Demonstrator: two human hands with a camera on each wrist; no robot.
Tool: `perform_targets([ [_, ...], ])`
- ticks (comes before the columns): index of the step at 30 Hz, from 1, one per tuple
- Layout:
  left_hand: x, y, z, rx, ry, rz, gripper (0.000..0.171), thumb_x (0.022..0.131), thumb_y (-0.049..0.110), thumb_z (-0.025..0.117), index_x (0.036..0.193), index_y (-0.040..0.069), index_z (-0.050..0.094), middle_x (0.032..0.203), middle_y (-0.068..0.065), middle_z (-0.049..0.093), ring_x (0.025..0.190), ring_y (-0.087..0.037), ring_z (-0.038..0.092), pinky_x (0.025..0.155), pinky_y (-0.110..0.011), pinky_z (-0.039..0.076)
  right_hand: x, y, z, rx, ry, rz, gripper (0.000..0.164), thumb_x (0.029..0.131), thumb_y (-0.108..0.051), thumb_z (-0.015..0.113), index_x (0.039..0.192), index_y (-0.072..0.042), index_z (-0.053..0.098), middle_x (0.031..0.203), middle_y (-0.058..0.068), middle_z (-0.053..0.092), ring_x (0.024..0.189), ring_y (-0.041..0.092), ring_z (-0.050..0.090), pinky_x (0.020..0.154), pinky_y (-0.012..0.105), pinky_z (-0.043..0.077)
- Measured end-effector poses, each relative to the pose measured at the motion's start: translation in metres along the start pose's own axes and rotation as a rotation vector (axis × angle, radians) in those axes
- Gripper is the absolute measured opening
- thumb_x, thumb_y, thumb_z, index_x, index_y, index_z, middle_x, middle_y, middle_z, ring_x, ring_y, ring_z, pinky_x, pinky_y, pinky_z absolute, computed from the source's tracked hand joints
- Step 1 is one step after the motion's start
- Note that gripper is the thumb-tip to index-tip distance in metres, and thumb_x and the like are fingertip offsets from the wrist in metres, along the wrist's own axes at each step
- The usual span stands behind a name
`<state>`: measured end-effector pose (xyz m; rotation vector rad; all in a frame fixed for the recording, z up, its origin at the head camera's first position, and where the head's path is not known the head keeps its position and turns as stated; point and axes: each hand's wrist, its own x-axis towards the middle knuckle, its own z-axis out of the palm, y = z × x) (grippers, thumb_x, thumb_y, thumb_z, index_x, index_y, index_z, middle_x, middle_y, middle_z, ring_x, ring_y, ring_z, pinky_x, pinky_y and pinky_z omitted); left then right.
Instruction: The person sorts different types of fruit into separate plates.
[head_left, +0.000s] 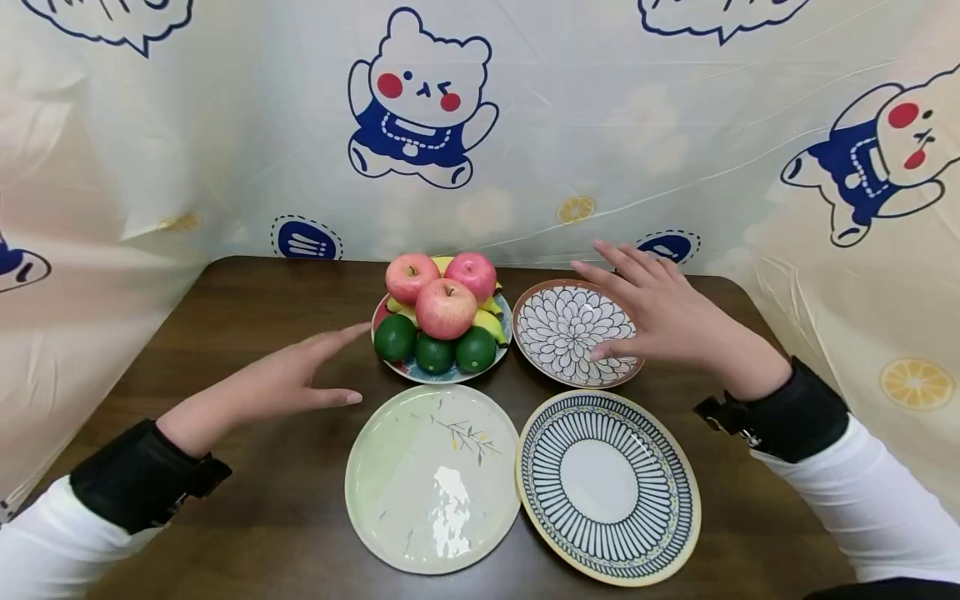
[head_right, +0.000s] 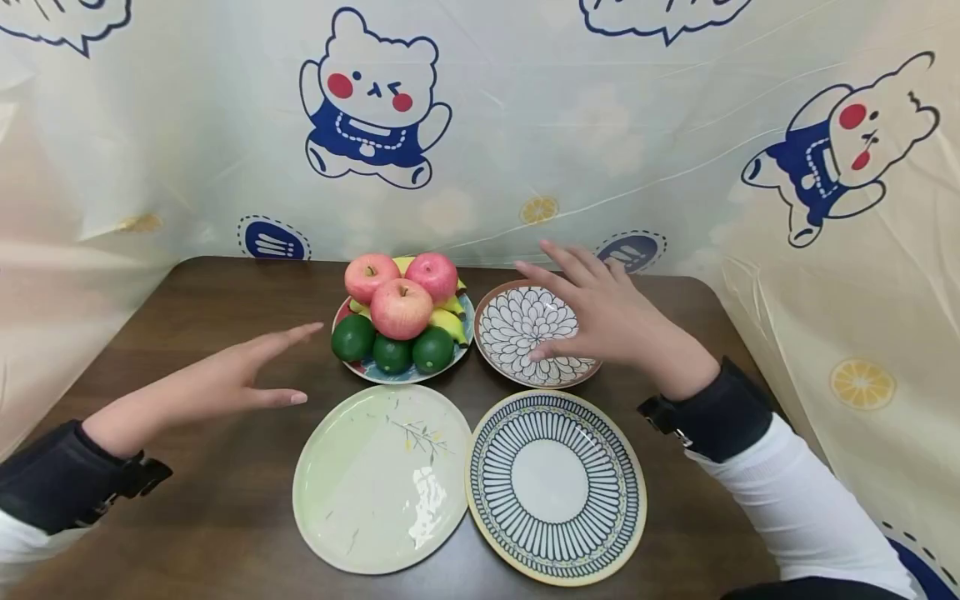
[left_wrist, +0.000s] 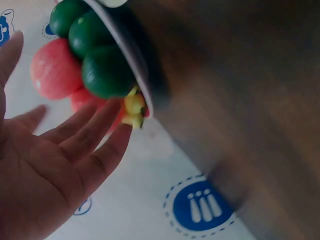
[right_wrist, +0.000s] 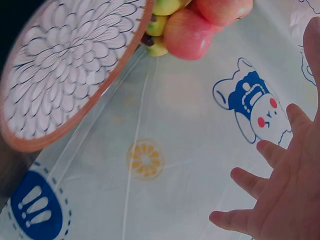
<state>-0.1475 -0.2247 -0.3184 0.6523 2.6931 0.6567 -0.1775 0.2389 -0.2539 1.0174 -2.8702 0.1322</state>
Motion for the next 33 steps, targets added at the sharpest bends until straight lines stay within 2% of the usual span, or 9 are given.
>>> perform_targets([
  [4, 0.003, -0.007, 0.012, -0.055, -0.1, -0.073, 0.071, 0.096, 0.045, 0.068, 0.149, 0.004, 0.044, 0.124, -0.019, 0.068, 0.106, -0.032, 0.068, 0.088, -0.048, 0.06, 0.015, -0.006, 0.002, 0.017, 0.003, -0.035, 0.104, 0.08, -0.06, 0.078, 0.162, -0.021, 0.028, 0.172, 0.016, 0.018, 0.156, 0.043, 0.02, 0.118, 0.074, 0.022],
  [7, 0.005, -0.013, 0.023, -0.091, -0.184, -0.106, 0.05, 0.099, 0.037, 0.065, 0.133, 0.003, 0.054, 0.093, -0.007, 0.067, 0.08, -0.017, 0.061, 0.07, -0.033, 0.055, 0.027, -0.012, 0.006, 0.037, -0.016, -0.042, 0.103, 0.081, -0.057, 0.079, 0.163, -0.022, 0.027, 0.173, 0.015, 0.015, 0.157, 0.043, 0.017, 0.122, 0.072, 0.019],
  [10, 0.005, -0.019, 0.037, -0.14, -0.253, -0.116, 0.03, 0.102, 0.031, 0.062, 0.118, 0.006, 0.059, 0.079, -0.002, 0.061, 0.067, -0.014, 0.056, 0.062, -0.029, 0.049, 0.043, -0.02, 0.01, 0.068, -0.024, -0.054, 0.104, 0.081, -0.054, 0.081, 0.163, -0.023, 0.027, 0.173, 0.015, 0.014, 0.157, 0.046, 0.02, 0.123, 0.069, 0.022],
  [14, 0.006, -0.02, 0.051, -0.213, -0.313, -0.149, 0.019, 0.105, 0.028, 0.056, 0.106, 0.009, 0.06, 0.07, -0.002, 0.059, 0.055, -0.015, 0.054, 0.058, -0.031, 0.049, 0.069, -0.032, 0.017, 0.114, -0.034, -0.069, 0.103, 0.081, -0.056, 0.081, 0.163, -0.026, 0.026, 0.173, 0.016, 0.015, 0.15, 0.048, 0.036, 0.118, 0.067, 0.034],
  [16, 0.007, -0.017, 0.057, -0.242, -0.329, -0.169, 0.019, 0.106, 0.027, 0.053, 0.104, 0.009, 0.06, 0.067, -0.004, 0.058, 0.051, -0.016, 0.053, 0.056, -0.032, 0.05, 0.082, -0.04, 0.021, 0.145, -0.056, -0.071, 0.102, 0.08, -0.057, 0.08, 0.163, -0.028, 0.026, 0.172, 0.016, 0.016, 0.137, 0.044, 0.054, 0.116, 0.064, 0.04],
  [19, 0.009, -0.013, 0.065, -0.275, -0.351, -0.195, 0.02, 0.107, 0.027, 0.05, 0.1, 0.011, 0.059, 0.065, -0.004, 0.056, 0.051, -0.016, 0.053, 0.053, -0.031, 0.05, 0.097, -0.053, 0.031, 0.164, -0.096, -0.073, 0.1, 0.081, -0.058, 0.078, 0.162, -0.027, 0.028, 0.171, 0.017, 0.021, 0.131, 0.043, 0.06, 0.113, 0.061, 0.044],
  [21, 0.009, -0.011, 0.071, -0.288, -0.364, -0.2, 0.02, 0.108, 0.027, 0.05, 0.098, 0.013, 0.059, 0.064, -0.003, 0.056, 0.051, -0.016, 0.054, 0.05, -0.03, 0.049, 0.106, -0.06, 0.04, 0.178, -0.114, -0.07, 0.097, 0.082, -0.057, 0.078, 0.161, -0.023, 0.031, 0.17, 0.017, 0.024, 0.133, 0.043, 0.058, 0.114, 0.06, 0.044],
  [26, 0.008, -0.01, 0.079, -0.29, -0.354, -0.188, 0.02, 0.108, 0.026, 0.05, 0.092, 0.016, 0.056, 0.064, -0.003, 0.055, 0.05, -0.016, 0.052, 0.046, -0.028, 0.048, 0.124, -0.073, 0.063, 0.218, -0.112, -0.086, 0.092, 0.085, -0.055, 0.077, 0.16, -0.02, 0.036, 0.169, 0.016, 0.026, 0.155, 0.04, 0.031, 0.122, 0.056, 0.035],
  [33, 0.001, -0.013, 0.071, -0.26, -0.3, -0.21, 0.018, 0.106, 0.024, 0.053, 0.09, 0.017, 0.054, 0.062, -0.004, 0.052, 0.049, -0.017, 0.049, 0.044, -0.029, 0.047, 0.14, -0.087, 0.084, 0.248, -0.084, -0.197, 0.092, 0.085, -0.053, 0.078, 0.159, -0.021, 0.036, 0.166, 0.015, 0.032, 0.155, 0.034, 0.03, 0.12, 0.052, 0.041],
])
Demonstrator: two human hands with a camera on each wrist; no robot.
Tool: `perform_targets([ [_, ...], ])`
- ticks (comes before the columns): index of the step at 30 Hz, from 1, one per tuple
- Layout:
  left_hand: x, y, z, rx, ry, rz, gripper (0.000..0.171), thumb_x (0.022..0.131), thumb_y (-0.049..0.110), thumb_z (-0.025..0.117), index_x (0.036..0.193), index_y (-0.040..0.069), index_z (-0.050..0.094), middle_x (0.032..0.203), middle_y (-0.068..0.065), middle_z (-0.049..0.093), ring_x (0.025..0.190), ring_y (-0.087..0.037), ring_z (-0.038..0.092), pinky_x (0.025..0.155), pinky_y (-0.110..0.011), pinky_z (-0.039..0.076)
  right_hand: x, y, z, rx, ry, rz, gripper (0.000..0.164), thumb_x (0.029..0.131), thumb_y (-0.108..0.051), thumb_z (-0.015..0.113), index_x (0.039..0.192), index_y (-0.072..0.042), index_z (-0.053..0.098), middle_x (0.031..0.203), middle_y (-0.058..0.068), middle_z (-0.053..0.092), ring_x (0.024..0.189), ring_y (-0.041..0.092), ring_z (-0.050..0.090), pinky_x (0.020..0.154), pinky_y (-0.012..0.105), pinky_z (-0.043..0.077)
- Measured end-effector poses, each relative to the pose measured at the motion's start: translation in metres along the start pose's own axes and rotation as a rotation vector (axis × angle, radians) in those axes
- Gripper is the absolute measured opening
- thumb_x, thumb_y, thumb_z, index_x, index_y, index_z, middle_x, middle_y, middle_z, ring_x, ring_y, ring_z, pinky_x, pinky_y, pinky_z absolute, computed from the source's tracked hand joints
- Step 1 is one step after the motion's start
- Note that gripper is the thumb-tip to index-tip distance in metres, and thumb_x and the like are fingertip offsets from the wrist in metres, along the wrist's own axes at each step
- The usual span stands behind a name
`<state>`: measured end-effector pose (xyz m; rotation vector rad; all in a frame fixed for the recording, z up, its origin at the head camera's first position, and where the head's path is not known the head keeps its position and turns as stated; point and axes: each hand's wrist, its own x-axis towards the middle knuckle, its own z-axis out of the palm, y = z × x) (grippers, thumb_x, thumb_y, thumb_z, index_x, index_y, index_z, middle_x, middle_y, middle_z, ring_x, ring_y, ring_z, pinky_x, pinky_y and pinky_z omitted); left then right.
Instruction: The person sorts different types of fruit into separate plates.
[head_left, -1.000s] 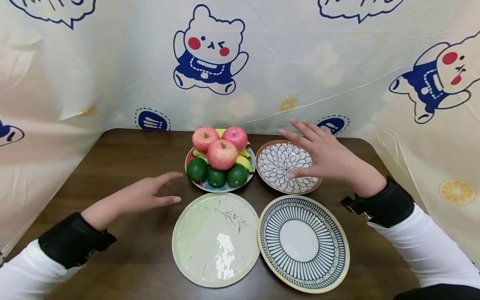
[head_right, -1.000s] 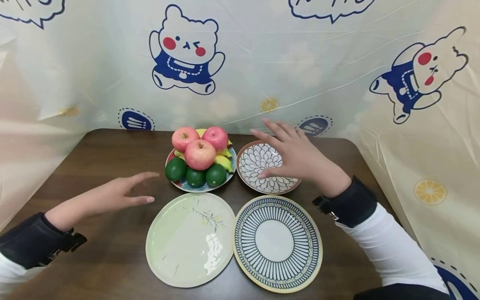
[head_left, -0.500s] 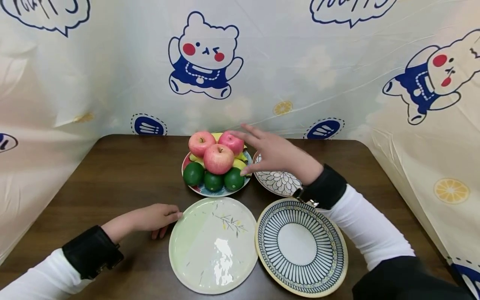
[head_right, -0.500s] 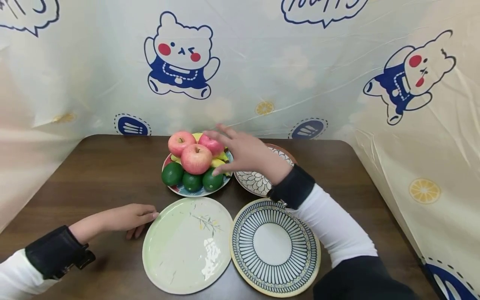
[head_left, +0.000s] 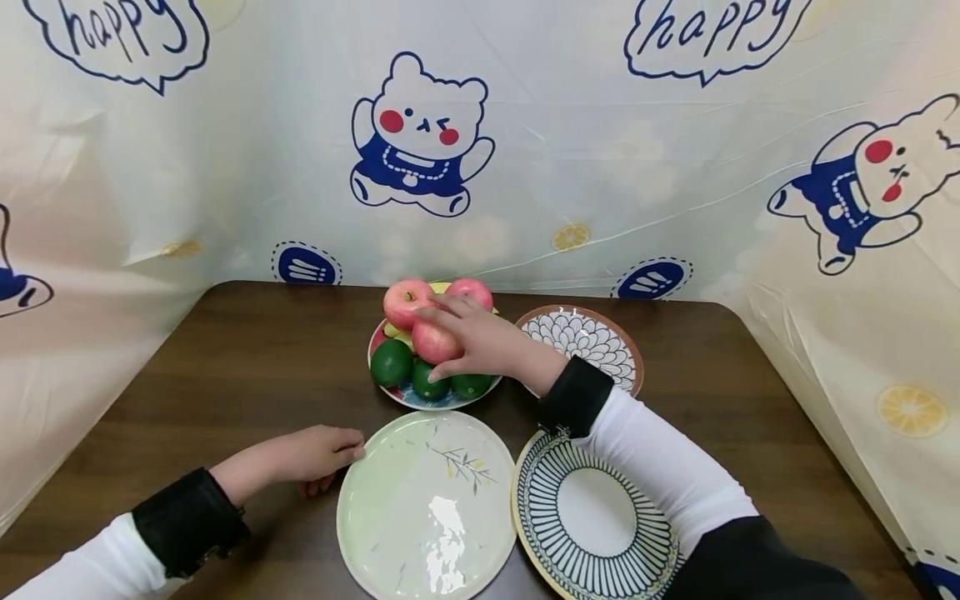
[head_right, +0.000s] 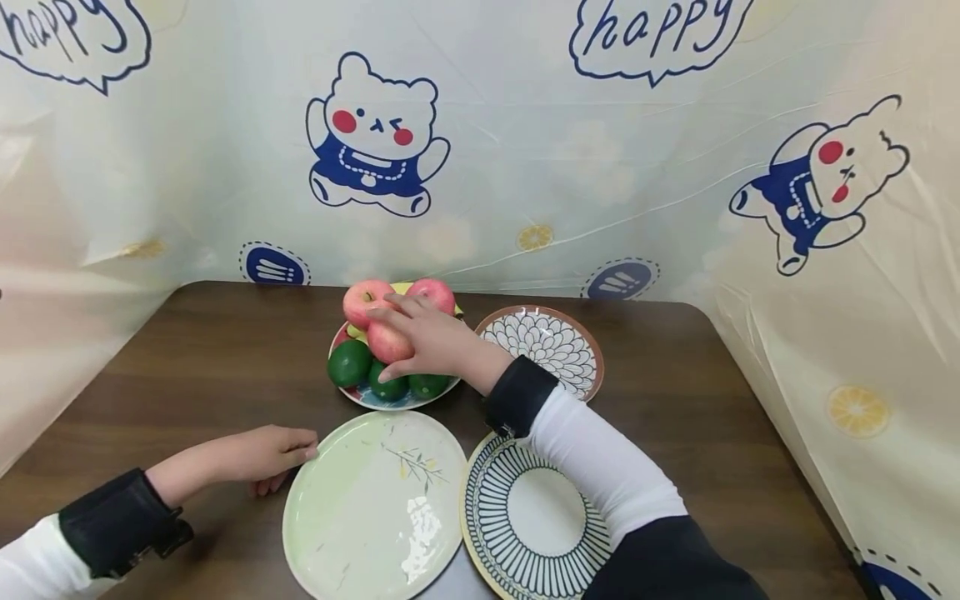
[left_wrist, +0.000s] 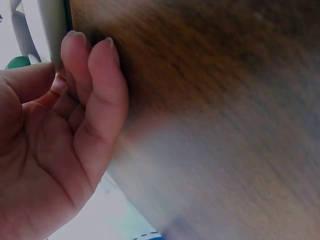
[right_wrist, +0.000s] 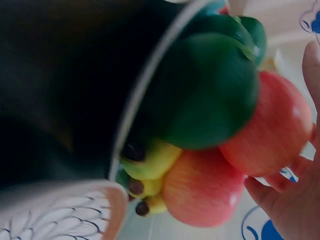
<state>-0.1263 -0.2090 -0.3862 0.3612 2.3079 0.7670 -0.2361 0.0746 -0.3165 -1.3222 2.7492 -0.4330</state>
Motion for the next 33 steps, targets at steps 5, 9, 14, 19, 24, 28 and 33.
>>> perform_targets([
  [5, -0.003, -0.001, 0.002, 0.004, 0.018, -0.002, 0.019, 0.106, 0.024, 0.053, 0.088, 0.018, 0.054, 0.061, -0.003, 0.052, 0.047, -0.017, 0.049, 0.044, -0.029, 0.046, 0.003, 0.002, 0.009, -0.005, 0.021, -0.028, 0.088, 0.087, -0.047, 0.078, 0.159, -0.019, 0.036, 0.163, 0.014, 0.037, 0.152, 0.031, 0.034, 0.119, 0.048, 0.043],
  [9, -0.006, -0.005, 0.005, -0.002, 0.028, 0.018, 0.02, 0.107, 0.024, 0.052, 0.088, 0.018, 0.055, 0.058, -0.002, 0.051, 0.045, -0.016, 0.049, 0.042, -0.029, 0.047, 0.006, 0.003, 0.011, 0.034, 0.021, -0.035, 0.085, 0.089, -0.043, 0.078, 0.159, -0.017, 0.037, 0.16, 0.013, 0.042, 0.15, 0.029, 0.037, 0.119, 0.046, 0.044],
  [14, -0.008, -0.007, 0.003, -0.004, 0.044, 0.011, 0.021, 0.107, 0.024, 0.052, 0.088, 0.018, 0.055, 0.057, -0.003, 0.05, 0.044, -0.017, 0.049, 0.042, -0.029, 0.047, 0.011, 0.002, 0.011, 0.034, 0.038, -0.047, 0.082, 0.089, -0.039, 0.079, 0.157, -0.014, 0.04, 0.157, 0.012, 0.047, 0.148, 0.029, 0.041, 0.118, 0.045, 0.044],
  [19, -0.006, -0.007, 0.002, 0.009, 0.054, 0.043, 0.021, 0.107, 0.025, 0.051, 0.088, 0.018, 0.056, 0.056, -0.002, 0.05, 0.043, -0.016, 0.048, 0.041, -0.029, 0.046, 0.01, 0.004, 0.009, 0.01, 0.069, -0.053, 0.081, 0.088, -0.039, 0.08, 0.155, -0.014, 0.043, 0.154, 0.013, 0.051, 0.144, 0.029, 0.045, 0.115, 0.044, 0.048],
  [24, -0.002, -0.007, 0.002, 0.006, 0.043, 0.066, 0.021, 0.107, 0.025, 0.052, 0.088, 0.018, 0.057, 0.056, -0.001, 0.05, 0.043, -0.016, 0.048, 0.042, -0.029, 0.046, 0.007, 0.006, 0.01, 0.005, 0.092, -0.054, 0.081, 0.087, -0.039, 0.081, 0.154, -0.013, 0.045, 0.152, 0.014, 0.052, 0.143, 0.029, 0.045, 0.114, 0.043, 0.049],
  [28, 0.001, -0.005, 0.001, 0.011, 0.039, 0.07, 0.02, 0.106, 0.025, 0.052, 0.088, 0.018, 0.057, 0.057, -0.001, 0.05, 0.044, -0.016, 0.048, 0.042, -0.029, 0.046, 0.006, 0.009, 0.01, 0.0, 0.104, -0.051, 0.08, 0.087, -0.04, 0.081, 0.153, -0.013, 0.046, 0.15, 0.013, 0.053, 0.141, 0.028, 0.046, 0.114, 0.042, 0.048],
  [33, 0.003, -0.004, 0.001, 0.009, 0.042, 0.098, 0.022, 0.107, 0.025, 0.052, 0.087, 0.018, 0.057, 0.055, 0.001, 0.049, 0.042, -0.014, 0.048, 0.041, -0.028, 0.046, 0.005, 0.011, 0.011, 0.0, 0.103, -0.045, 0.081, 0.086, -0.041, 0.082, 0.153, -0.013, 0.046, 0.15, 0.013, 0.053, 0.141, 0.028, 0.047, 0.114, 0.043, 0.048],
])
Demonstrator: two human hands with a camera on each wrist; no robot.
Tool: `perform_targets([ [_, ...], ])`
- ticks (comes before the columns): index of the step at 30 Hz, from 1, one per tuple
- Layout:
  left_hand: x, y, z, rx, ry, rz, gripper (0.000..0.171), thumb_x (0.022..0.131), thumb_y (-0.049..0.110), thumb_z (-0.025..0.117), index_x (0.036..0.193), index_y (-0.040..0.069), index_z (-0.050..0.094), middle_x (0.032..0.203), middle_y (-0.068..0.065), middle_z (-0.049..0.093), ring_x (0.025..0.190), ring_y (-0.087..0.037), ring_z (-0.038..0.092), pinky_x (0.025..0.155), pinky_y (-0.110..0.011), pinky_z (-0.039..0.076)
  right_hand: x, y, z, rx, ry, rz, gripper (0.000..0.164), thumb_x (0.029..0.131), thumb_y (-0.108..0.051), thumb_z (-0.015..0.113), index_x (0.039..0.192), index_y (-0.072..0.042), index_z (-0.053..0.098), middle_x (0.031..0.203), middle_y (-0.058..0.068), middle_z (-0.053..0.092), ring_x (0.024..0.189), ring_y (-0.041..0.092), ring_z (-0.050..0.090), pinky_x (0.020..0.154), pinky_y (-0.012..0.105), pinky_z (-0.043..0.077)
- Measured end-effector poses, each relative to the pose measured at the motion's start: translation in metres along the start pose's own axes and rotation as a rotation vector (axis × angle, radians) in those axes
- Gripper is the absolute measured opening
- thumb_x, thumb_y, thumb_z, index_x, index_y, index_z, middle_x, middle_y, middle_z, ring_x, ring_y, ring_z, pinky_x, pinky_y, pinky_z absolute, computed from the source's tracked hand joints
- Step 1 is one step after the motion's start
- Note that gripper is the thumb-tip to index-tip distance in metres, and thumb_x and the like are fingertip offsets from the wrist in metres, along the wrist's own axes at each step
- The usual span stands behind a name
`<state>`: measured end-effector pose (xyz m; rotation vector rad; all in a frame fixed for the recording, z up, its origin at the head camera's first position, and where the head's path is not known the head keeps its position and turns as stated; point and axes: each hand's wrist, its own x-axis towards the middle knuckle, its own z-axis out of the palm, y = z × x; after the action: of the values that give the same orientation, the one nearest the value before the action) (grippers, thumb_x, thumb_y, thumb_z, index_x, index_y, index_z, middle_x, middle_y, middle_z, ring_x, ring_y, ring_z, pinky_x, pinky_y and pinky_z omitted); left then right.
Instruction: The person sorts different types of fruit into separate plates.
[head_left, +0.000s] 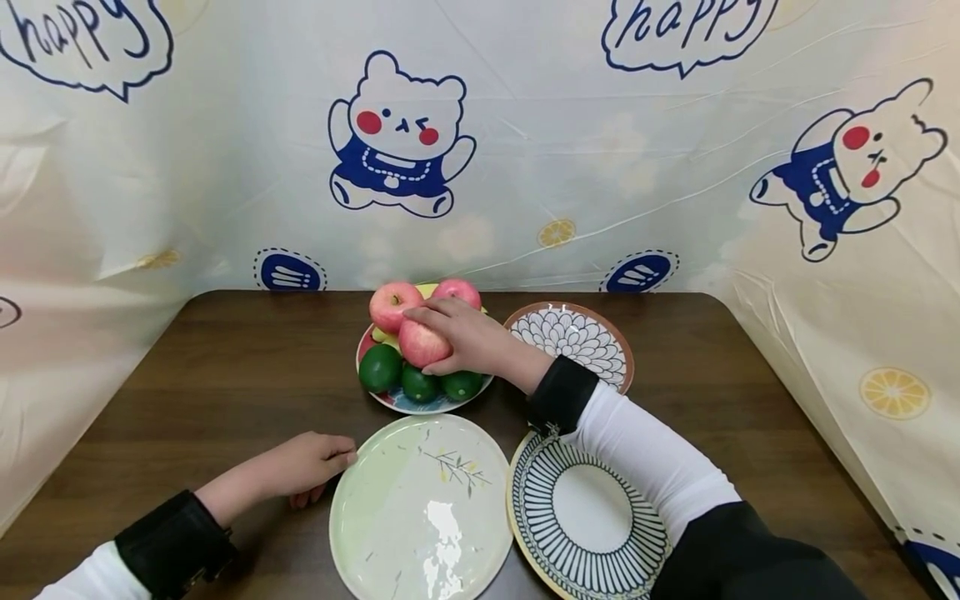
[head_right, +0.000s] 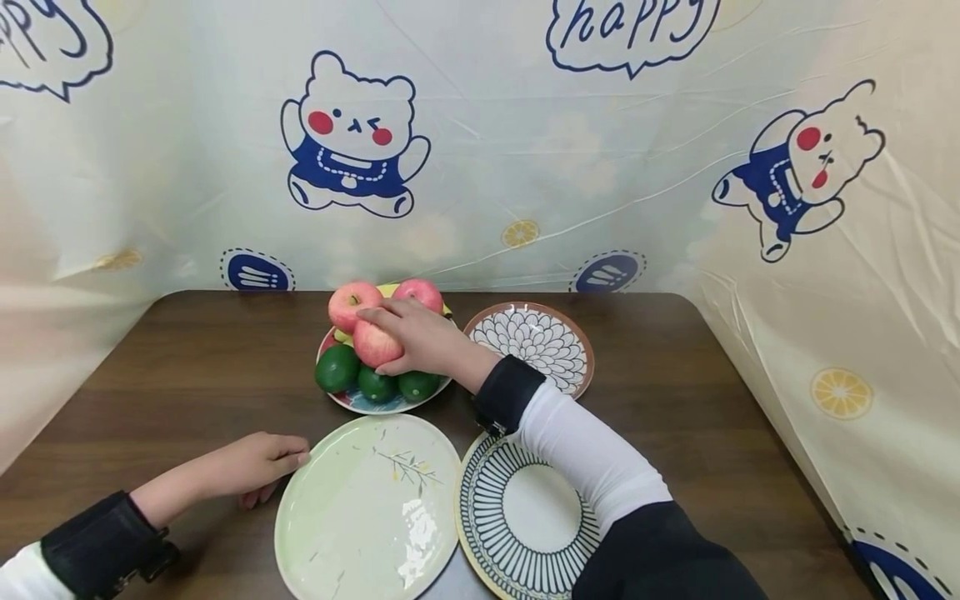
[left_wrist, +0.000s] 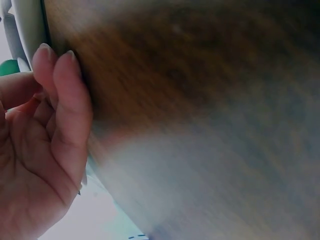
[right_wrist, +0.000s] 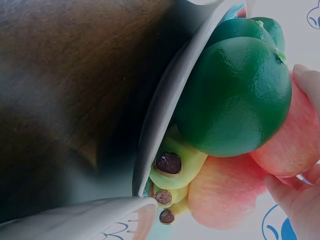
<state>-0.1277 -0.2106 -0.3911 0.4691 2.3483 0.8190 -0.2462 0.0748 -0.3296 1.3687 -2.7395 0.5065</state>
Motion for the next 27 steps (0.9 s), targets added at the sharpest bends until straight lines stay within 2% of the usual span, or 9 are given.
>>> perform_targets([
  [12, -0.001, -0.001, 0.001, 0.001, 0.027, -0.022, 0.021, 0.106, 0.027, 0.053, 0.087, 0.019, 0.06, 0.056, 0.0, 0.05, 0.043, -0.016, 0.048, 0.043, -0.032, 0.047, -0.001, -0.005, -0.008, 0.014, 0.058, -0.015, 0.078, 0.085, -0.04, 0.083, 0.15, -0.014, 0.05, 0.149, 0.015, 0.053, 0.139, 0.029, 0.05, 0.113, 0.045, 0.049],
  [17, 0.001, -0.004, -0.001, 0.0, 0.026, 0.006, 0.02, 0.106, 0.028, 0.054, 0.089, 0.018, 0.061, 0.055, 0.001, 0.05, 0.042, -0.014, 0.048, 0.042, -0.032, 0.048, -0.01, -0.022, -0.015, -0.041, 0.078, -0.115, 0.077, 0.084, -0.039, 0.084, 0.149, -0.013, 0.051, 0.148, 0.014, 0.054, 0.138, 0.028, 0.05, 0.111, 0.042, 0.051],
  [22, 0.002, -0.006, -0.004, -0.034, 0.013, 0.035, 0.022, 0.106, 0.026, 0.053, 0.09, 0.015, 0.062, 0.055, 0.001, 0.051, 0.041, -0.012, 0.05, 0.042, -0.03, 0.048, -0.018, -0.047, -0.011, -0.102, 0.083, -0.25, 0.071, 0.085, -0.04, 0.083, 0.145, -0.014, 0.054, 0.145, 0.012, 0.056, 0.138, 0.027, 0.05, 0.115, 0.036, 0.047],
  [24, 0.002, -0.006, -0.004, -0.048, 0.0, 0.035, 0.022, 0.107, 0.026, 0.052, 0.09, 0.014, 0.061, 0.055, 0.001, 0.052, 0.042, -0.011, 0.05, 0.042, -0.029, 0.048, -0.022, -0.057, -0.006, -0.114, 0.069, -0.289, 0.068, 0.085, -0.04, 0.083, 0.143, -0.015, 0.056, 0.144, 0.011, 0.056, 0.137, 0.025, 0.05, 0.115, 0.032, 0.046],
  [27, 0.003, -0.005, -0.004, -0.07, -0.021, 0.015, 0.023, 0.106, 0.026, 0.052, 0.09, 0.012, 0.06, 0.057, 0.0, 0.053, 0.044, -0.012, 0.051, 0.043, -0.028, 0.048, -0.028, -0.071, 0.003, -0.096, 0.004, -0.315, 0.065, 0.086, -0.037, 0.082, 0.142, -0.018, 0.055, 0.145, 0.011, 0.052, 0.135, 0.024, 0.049, 0.112, 0.028, 0.047],
])
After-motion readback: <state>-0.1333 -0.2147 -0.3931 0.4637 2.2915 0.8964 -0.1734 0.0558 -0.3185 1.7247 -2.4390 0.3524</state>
